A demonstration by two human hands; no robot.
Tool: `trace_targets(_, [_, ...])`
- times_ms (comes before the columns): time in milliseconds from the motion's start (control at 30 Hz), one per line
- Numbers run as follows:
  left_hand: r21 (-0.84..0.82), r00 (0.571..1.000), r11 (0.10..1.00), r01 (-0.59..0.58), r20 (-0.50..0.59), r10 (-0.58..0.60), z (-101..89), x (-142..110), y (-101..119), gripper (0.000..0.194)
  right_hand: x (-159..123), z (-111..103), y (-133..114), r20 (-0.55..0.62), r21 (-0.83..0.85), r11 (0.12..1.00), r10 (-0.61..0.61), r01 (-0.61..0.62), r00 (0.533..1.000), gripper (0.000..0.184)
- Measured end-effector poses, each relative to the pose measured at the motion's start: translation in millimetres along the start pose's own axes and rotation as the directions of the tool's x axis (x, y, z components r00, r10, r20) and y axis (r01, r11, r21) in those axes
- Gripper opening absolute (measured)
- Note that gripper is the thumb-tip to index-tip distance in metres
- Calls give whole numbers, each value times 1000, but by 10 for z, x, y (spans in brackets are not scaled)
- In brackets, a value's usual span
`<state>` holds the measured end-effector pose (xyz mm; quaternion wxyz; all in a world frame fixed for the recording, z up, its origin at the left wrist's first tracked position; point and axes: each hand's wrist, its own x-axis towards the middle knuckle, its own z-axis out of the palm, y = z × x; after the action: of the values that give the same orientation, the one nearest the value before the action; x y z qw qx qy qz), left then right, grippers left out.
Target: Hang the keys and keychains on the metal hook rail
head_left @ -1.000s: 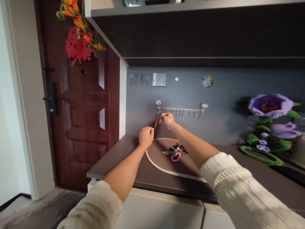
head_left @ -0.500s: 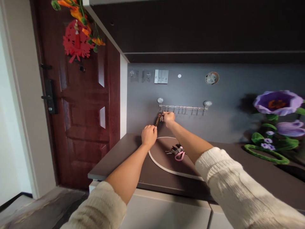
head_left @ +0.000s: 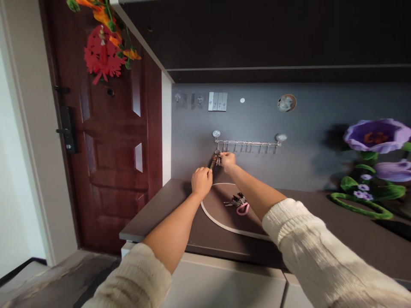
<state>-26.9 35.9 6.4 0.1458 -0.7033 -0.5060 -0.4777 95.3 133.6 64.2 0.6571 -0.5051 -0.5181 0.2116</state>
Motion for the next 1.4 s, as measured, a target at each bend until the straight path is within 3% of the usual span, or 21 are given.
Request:
trace_targets(267, [-3,1000,1000,-2,-4,2,-5,-28,-7,30,-125,-97,-96,83,48,997,62,-66,995,11])
trace_targets(467, [-58,999,998,37,-3,-37,-7,-67,11,30,-311,-300,-221,156,31,991,127,-133,980,11])
trace_targets(767, [-198,998,979,47,59,-36,-111,-106,293,27,-504,-860,-295,237,-82,993,-67,89,969,10])
trace_targets(900, [-286,990,957,43,141,-3,-69,-155,462,19,-662,-1105,-158,272,-92,985,-119,149,955,11])
trace_targets(1067, [-364,968,929,73,250,22,16,-241,607,18,-931,-1354,85,300,-231,950,-138,212,944,10])
trace_targets(1233, [-287,944,956,-56,297,145,49,-306,622,18,-1132,-1501,186,392,-382,862,-175,332,903,11])
trace_targets(1400, [-217,878,955,-204,392,276,-1,-354,585,20,-1186,-1528,191,496,-508,735,-178,450,850,14])
